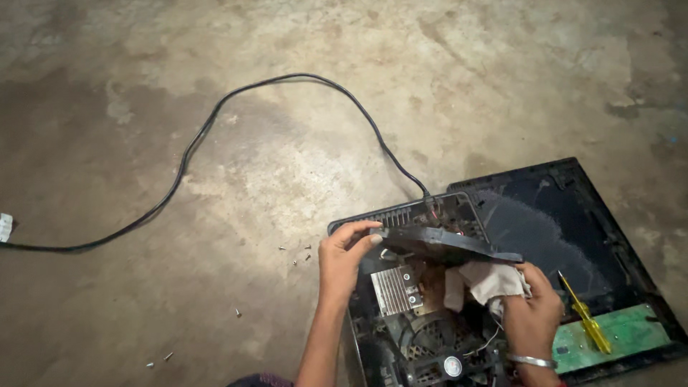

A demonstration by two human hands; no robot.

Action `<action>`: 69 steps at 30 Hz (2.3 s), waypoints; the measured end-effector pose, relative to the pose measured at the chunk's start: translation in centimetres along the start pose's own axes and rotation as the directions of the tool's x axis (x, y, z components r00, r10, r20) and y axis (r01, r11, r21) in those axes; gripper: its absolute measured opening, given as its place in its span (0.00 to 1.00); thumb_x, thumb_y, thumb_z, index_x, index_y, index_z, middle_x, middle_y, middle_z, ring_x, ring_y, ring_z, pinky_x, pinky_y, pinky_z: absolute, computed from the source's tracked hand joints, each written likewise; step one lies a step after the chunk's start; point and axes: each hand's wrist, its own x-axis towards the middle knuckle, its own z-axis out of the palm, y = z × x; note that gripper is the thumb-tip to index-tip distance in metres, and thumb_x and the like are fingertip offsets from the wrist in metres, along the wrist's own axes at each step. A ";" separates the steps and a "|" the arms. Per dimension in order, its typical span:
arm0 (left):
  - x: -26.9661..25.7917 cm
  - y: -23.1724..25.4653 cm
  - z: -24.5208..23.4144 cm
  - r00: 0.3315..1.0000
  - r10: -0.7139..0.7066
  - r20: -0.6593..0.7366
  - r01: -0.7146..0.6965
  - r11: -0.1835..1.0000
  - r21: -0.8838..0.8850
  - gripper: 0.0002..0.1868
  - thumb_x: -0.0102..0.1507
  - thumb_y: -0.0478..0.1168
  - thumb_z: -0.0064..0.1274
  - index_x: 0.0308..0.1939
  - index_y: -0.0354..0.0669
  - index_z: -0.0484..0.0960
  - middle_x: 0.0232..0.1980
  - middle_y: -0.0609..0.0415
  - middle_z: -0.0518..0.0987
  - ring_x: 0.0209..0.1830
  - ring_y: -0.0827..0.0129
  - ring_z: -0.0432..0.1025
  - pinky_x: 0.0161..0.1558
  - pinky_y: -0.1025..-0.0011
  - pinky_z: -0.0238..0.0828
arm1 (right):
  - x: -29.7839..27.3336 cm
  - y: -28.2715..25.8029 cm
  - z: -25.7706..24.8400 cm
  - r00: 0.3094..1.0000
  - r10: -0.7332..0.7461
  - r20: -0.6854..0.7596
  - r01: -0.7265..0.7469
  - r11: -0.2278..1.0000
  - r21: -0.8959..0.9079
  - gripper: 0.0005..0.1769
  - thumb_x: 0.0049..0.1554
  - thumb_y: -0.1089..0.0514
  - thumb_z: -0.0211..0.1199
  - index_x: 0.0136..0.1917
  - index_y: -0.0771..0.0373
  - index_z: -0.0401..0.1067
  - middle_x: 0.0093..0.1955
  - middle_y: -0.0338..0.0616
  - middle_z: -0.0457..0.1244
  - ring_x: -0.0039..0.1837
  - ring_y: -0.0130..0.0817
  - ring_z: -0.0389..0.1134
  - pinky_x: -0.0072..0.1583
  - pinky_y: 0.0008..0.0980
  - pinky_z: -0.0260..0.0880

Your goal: The person removes a fan from an open electronic device, wipes the interior with a white cloth, and uses a yellow screwdriver to clean the components. The person continues wiping various parts of the device's interior.

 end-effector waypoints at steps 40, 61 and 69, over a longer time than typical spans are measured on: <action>-1.6 0.4 2.3 0.955 0.163 -0.246 -0.115 0.973 0.201 0.09 0.57 0.32 0.63 0.41 0.38 0.89 0.36 0.57 0.84 0.34 0.79 0.73 0.38 0.78 0.69 | 3.7 23.1 -14.1 0.956 0.238 0.174 -0.052 0.716 -0.696 0.25 0.48 0.48 0.75 0.54 0.63 0.77 0.52 0.59 0.70 0.54 0.53 0.73 0.57 0.46 0.73; -2.7 0.9 1.8 0.946 0.172 -0.276 -0.125 0.976 0.180 0.09 0.55 0.32 0.63 0.40 0.36 0.89 0.37 0.54 0.86 0.36 0.75 0.77 0.43 0.76 0.73 | -0.5 3.4 -9.0 0.638 0.306 0.707 -0.170 0.951 -0.258 0.14 0.59 0.53 0.62 0.53 0.63 0.78 0.37 0.37 0.69 0.37 0.24 0.65 0.41 0.27 0.65; -2.8 1.1 1.9 0.942 0.203 -0.268 -0.163 0.973 0.163 0.08 0.56 0.32 0.64 0.39 0.35 0.88 0.38 0.52 0.86 0.37 0.72 0.78 0.43 0.75 0.73 | -6.6 -4.8 -3.9 0.801 0.204 0.563 0.041 0.919 -0.391 0.19 0.56 0.48 0.63 0.60 0.52 0.75 0.36 0.53 0.70 0.38 0.46 0.70 0.43 0.39 0.70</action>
